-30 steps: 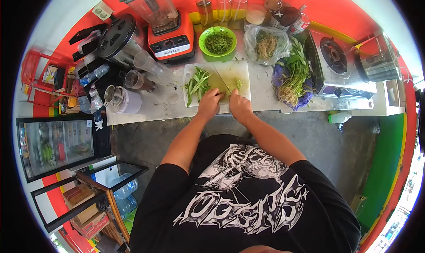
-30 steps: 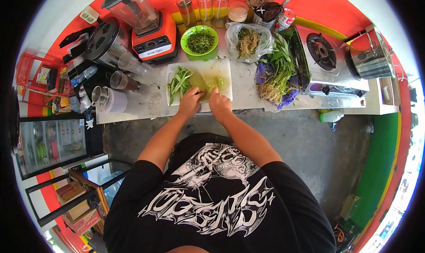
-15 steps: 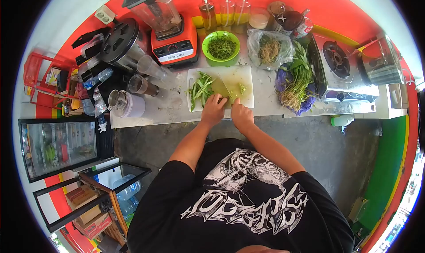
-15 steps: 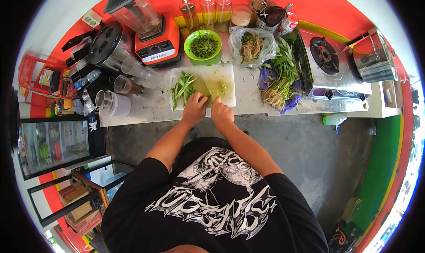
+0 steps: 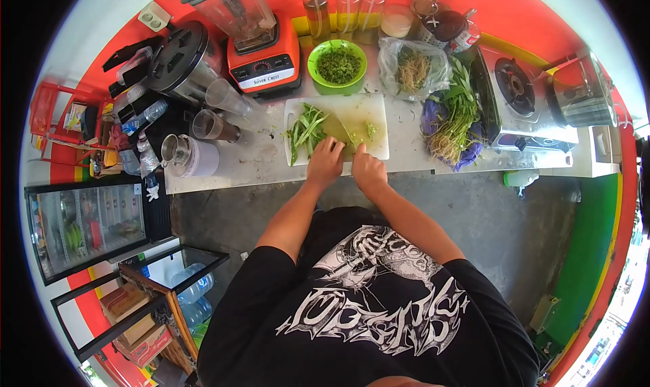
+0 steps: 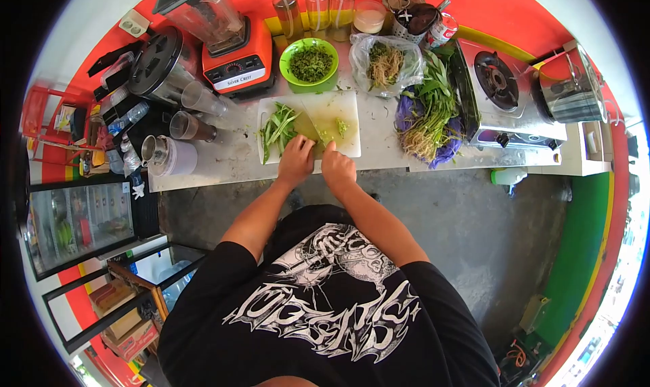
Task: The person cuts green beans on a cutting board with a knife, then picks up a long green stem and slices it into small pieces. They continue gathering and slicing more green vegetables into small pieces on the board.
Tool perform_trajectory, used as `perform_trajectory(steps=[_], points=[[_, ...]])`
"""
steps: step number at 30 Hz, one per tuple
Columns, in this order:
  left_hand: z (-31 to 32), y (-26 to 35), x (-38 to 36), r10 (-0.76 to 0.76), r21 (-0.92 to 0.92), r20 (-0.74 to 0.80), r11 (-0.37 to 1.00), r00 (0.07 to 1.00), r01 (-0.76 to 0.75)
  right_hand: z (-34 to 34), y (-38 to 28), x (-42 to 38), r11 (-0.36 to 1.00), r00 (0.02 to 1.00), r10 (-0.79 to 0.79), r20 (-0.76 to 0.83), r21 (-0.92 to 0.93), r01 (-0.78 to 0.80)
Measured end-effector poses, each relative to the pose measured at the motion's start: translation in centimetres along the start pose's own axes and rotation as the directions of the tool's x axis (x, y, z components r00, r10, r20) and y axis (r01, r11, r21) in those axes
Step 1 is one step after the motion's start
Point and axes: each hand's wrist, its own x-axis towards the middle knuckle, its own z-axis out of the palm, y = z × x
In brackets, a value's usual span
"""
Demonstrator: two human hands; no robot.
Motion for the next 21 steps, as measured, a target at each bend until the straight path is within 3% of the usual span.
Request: perform_trajectory(steps=[16,21], points=[[0.2,0.0,-0.3,-0.006,-0.013,-0.037,1.0,0.999,0.005,-0.4,-0.4,0.7,0.997,0.998,-0.052,0.047,-0.056,0.055],[0.1,0.1,-0.5,-0.015,-0.023,-0.029,1.0,0.999,0.014,0.3,-0.3,-0.4,1.0,0.999,0.008,0.05,0.008,-0.009]])
